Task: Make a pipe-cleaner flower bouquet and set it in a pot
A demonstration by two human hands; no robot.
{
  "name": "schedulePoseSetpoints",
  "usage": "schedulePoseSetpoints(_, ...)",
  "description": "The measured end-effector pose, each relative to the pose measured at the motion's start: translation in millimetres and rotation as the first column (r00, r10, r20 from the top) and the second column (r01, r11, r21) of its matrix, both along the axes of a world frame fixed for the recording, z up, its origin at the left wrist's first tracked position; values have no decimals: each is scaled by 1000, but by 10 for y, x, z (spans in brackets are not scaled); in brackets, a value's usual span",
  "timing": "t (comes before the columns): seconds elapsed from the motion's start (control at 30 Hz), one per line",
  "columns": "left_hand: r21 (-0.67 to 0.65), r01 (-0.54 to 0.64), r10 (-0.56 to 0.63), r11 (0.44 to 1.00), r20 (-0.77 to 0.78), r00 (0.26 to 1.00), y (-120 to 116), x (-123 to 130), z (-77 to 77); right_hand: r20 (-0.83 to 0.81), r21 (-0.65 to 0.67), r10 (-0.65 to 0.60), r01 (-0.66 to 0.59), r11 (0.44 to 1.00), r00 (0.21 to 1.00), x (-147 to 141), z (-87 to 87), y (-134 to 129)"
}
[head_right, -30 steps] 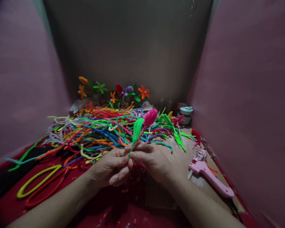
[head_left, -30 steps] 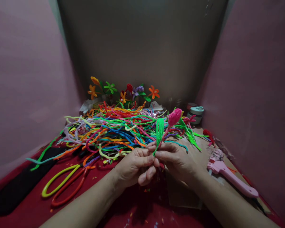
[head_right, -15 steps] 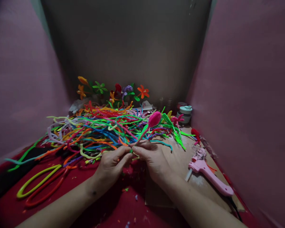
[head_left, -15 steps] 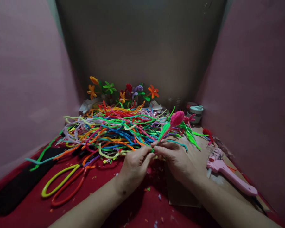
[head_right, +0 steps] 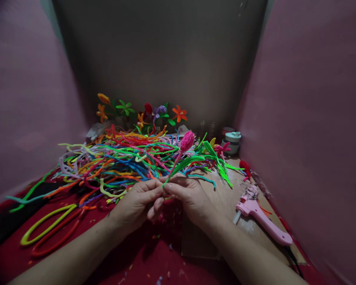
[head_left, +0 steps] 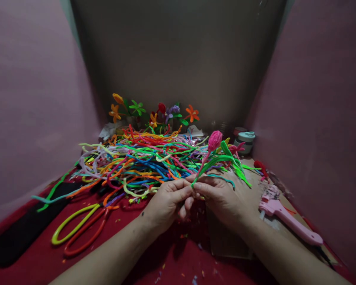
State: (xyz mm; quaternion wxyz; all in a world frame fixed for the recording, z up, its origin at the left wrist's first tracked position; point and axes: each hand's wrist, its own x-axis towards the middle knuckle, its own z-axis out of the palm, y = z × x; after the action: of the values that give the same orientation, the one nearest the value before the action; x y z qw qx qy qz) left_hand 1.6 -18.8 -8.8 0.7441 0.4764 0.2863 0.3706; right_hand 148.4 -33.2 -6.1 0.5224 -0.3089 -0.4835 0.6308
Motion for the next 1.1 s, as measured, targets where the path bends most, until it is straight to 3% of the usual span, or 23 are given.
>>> schedulePoseSetpoints(0.1, -112, 151, -134, 982, 143, 981, 13, -15, -18, 21, -2, -10, 10, 1000, 1000, 14, -26, 22)
schedulePoseSetpoints(0.2, -110, 233, -212, 966, 174, 962, 27, -19, -5, 58, 51, -54, 51, 997, 997, 24, -37, 21)
schedulePoseSetpoints(0.27, -23, 165, -163, 986, 61, 985, 20, -9, 15, 94, 81, -78, 70, 994, 993, 31, -31, 13)
schedulePoseSetpoints(0.33, 156, 31, -8, 987, -141, 990, -9, 6, 29, 115, 96, -107, 97, 991, 988, 34, -12, 2)
schedulePoseSetpoints(0.4, 435, -75, 229, 897, -312, 922, -50, 16, 27, 140, 100, -142, 129, 987, 980, 28, 17, -12)
schedulePoseSetpoints(0.47, 674, -88, 422, 734, -351, 836, -86, 15, 9, 176, 108, -176, 159, 981, 969, 16, 48, -27)
schedulePoseSetpoints(0.53, 779, -69, 508, 623, -336, 793, -101, 6, -5, 216, 142, -198, 170, 975, 956, 4, 76, -39)
schedulePoseSetpoints(0.57, 781, -70, 515, 620, -338, 788, -99, 2, -5, 231, 166, -206, 170, 971, 951, 0, 84, -43)
schedulePoseSetpoints(0.63, 692, -102, 464, 714, -360, 809, -82, -3, 17, 255, 199, -199, 150, 968, 946, -3, 85, -44)
schedulePoseSetpoints(0.73, 371, -122, 257, 921, -340, 905, -50, -1, 77, 253, 177, -174, 131, 975, 952, 2, 46, -35)
schedulePoseSetpoints(0.8, 175, -80, 122, 981, -241, 963, -37, 1, 101, 195, 144, -153, 126, 982, 969, 1, 15, -29)
schedulePoseSetpoints(0.97, -97, 117, -110, 988, 77, 991, -15, -21, 52, -9, 67, -50, 50, 997, 999, -16, 16, -48)
schedulePoseSetpoints(1.03, -119, 225, -207, 967, 148, 967, 2, -37, 29, -28, 57, -33, 34, 998, 999, -17, 31, -59)
schedulePoseSetpoints(1.1, -93, 278, -266, 956, 126, 956, 13, -46, 28, -24, 64, -52, 54, 996, 998, -12, 34, -61)
